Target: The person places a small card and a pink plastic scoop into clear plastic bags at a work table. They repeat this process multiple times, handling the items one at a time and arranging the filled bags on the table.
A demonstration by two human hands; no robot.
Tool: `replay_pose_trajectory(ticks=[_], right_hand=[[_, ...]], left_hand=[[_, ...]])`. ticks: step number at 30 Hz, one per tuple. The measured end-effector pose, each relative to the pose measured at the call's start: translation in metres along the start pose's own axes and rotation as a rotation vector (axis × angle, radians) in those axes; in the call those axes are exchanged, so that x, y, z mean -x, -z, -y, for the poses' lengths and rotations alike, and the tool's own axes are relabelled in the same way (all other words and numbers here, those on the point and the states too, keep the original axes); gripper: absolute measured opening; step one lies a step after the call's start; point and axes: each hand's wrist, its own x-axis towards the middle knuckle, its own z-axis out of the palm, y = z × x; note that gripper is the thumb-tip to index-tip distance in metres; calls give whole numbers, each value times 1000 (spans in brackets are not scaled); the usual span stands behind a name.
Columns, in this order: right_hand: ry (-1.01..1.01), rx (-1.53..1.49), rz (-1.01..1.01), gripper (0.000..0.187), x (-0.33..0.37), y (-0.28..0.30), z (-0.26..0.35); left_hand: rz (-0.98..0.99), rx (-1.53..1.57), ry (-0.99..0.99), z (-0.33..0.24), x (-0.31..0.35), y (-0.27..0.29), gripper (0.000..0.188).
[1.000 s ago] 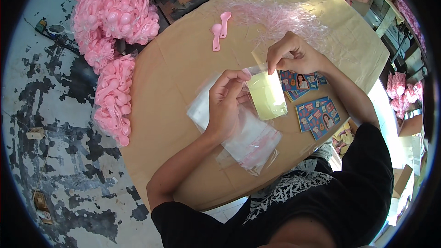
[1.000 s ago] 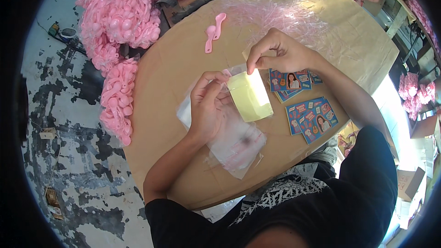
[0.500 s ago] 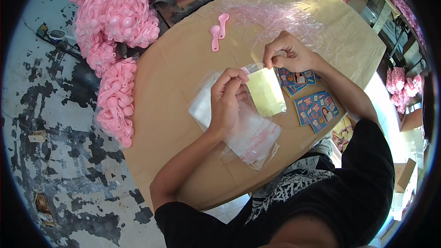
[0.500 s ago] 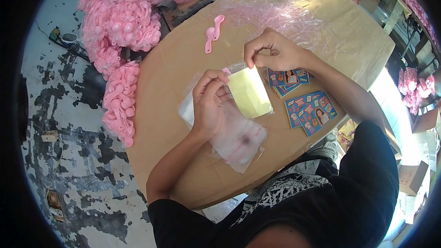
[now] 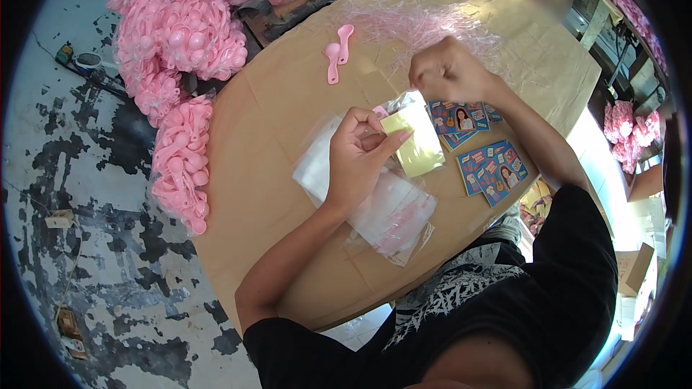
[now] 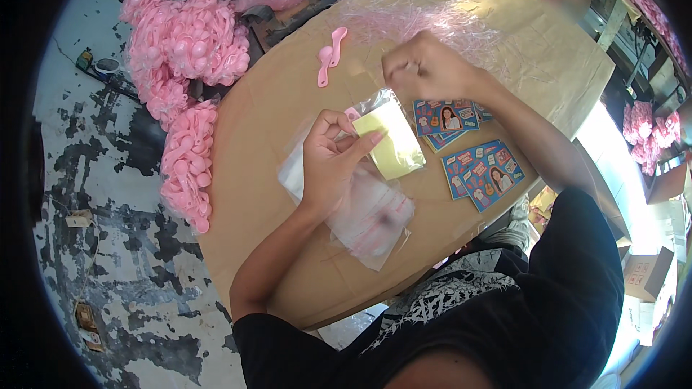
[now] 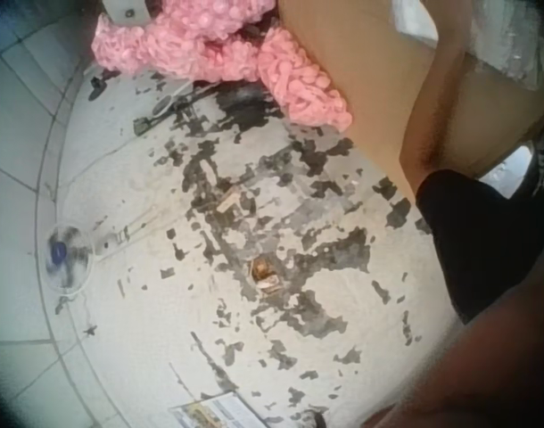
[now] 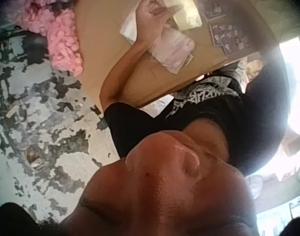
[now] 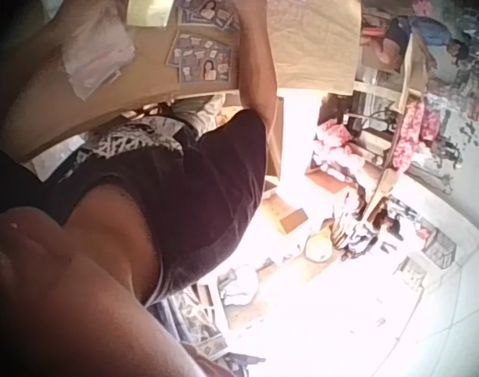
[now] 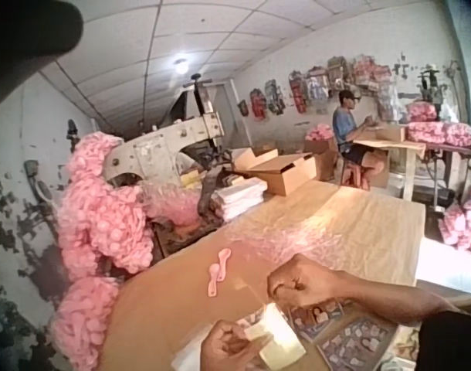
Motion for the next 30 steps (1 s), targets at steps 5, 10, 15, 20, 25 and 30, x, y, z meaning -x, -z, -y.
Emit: replay_pose_trajectory(ticks=[5, 10, 15, 20, 25, 30], right_hand=[[-321, -393, 40, 18, 0, -1, 29], [-300, -255, -27, 30, 23, 21, 43], [-669, 281, 625, 27, 98, 126, 117], [-566, 508, 256, 13, 84, 75, 145], [-287, 232, 179, 25, 32, -23, 93], [-481, 33, 482, 39, -6, -59, 71]], left_hand=[[9, 17, -4, 0, 2, -3, 33], [-43, -36, -90, 2, 2, -1, 30], [-65, 52, -38, -5, 1, -1, 27], [-131, 95, -30, -2, 3, 9, 27], [-79, 128, -128, -6, 0, 4, 29], [-124, 163, -212, -8, 8, 3, 35]])
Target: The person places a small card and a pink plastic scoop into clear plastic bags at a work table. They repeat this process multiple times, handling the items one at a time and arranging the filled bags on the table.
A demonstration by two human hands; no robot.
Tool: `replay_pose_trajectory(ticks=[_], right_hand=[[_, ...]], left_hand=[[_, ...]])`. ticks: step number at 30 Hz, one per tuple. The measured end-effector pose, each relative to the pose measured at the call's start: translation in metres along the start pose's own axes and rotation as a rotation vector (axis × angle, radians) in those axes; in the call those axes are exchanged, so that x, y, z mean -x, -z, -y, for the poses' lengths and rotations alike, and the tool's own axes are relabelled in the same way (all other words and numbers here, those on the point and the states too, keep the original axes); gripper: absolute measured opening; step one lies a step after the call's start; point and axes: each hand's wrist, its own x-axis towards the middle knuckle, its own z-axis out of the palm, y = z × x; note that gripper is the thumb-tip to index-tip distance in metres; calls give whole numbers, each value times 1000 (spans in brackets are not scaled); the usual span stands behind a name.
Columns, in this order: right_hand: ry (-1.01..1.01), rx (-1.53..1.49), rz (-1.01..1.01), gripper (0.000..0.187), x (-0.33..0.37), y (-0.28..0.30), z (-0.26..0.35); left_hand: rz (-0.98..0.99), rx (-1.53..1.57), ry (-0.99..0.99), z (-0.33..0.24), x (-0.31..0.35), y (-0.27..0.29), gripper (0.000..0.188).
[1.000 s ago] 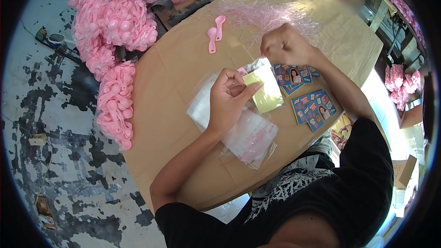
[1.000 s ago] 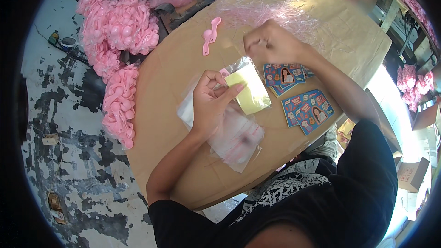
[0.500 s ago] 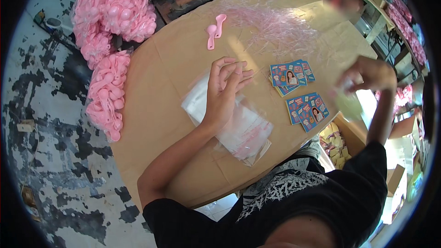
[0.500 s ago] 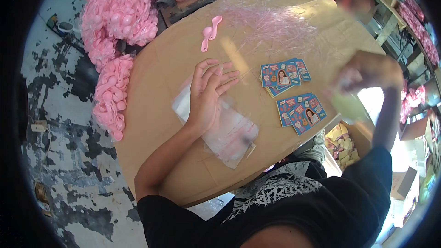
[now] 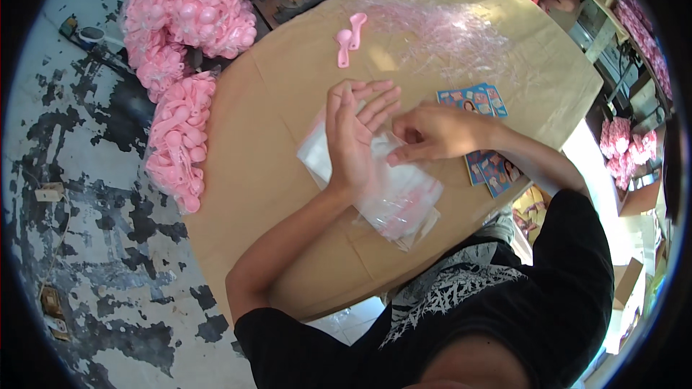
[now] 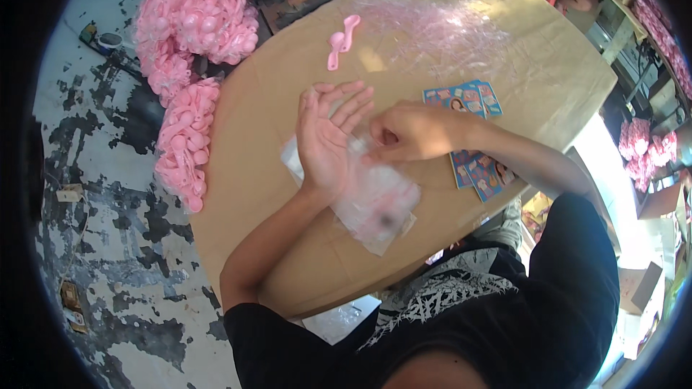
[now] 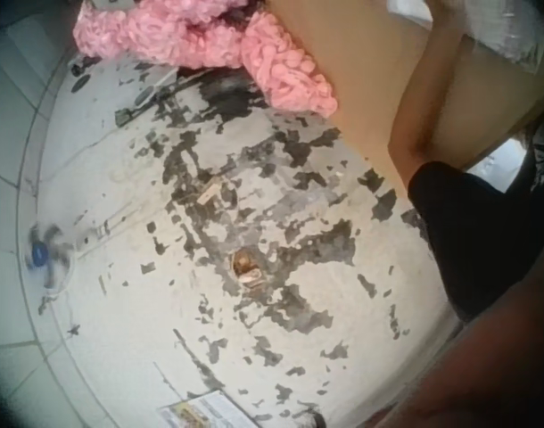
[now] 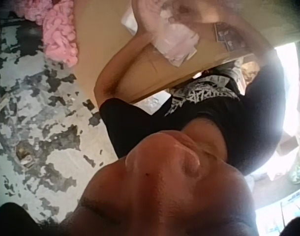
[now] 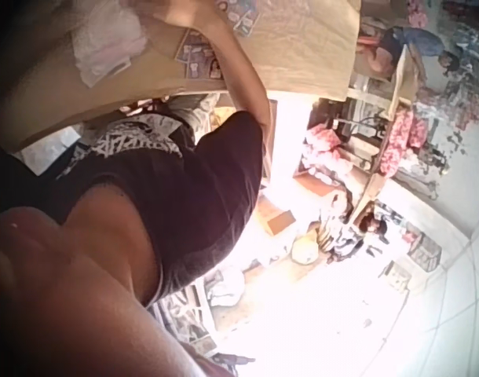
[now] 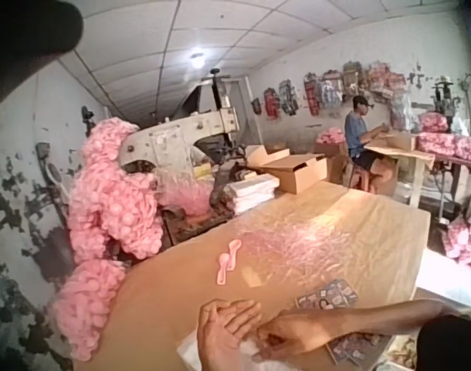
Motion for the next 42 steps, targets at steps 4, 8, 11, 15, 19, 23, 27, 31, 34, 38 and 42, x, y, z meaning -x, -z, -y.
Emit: replay_pose_trajectory(ticks=[4, 8, 11, 15, 19, 23, 27, 31, 34, 38, 42], right_hand=[[33, -281, 40, 35, 2, -3, -9], [144, -250, 28, 20, 3, -1, -14], [137, -243, -55, 17, 7, 10, -20], [50, -234, -132, 20, 13, 32, -27], [168, -303, 14, 19, 18, 31, -36], [335, -230, 137, 18, 10, 7, -35], [353, -142, 24, 21, 10, 5, -35], [220, -217, 20, 27, 12, 7, -32], [202, -234, -5, 24, 14, 13, -34], [211, -269, -115, 17, 11, 21, -41], [165, -258, -76, 16, 14, 26, -45]], left_hand=[[104, -60, -84, 2, 4, 2, 37], [216, -180, -258, 0, 6, 4, 31], [307, -212, -288, 0, 4, 5, 27], [184, -295, -157, 1, 6, 2, 18], [264, -358, -201, 2, 6, 2, 24], [481, -525, -267, -4, 14, 6, 21], [682, -853, -612, -6, 20, -5, 13], [680, -1022, -622, -11, 29, -16, 16], [672, -1028, -560, -15, 32, -19, 16], [668, -925, -649, -10, 29, -13, 15], [677, -877, -590, -12, 24, -11, 14]])
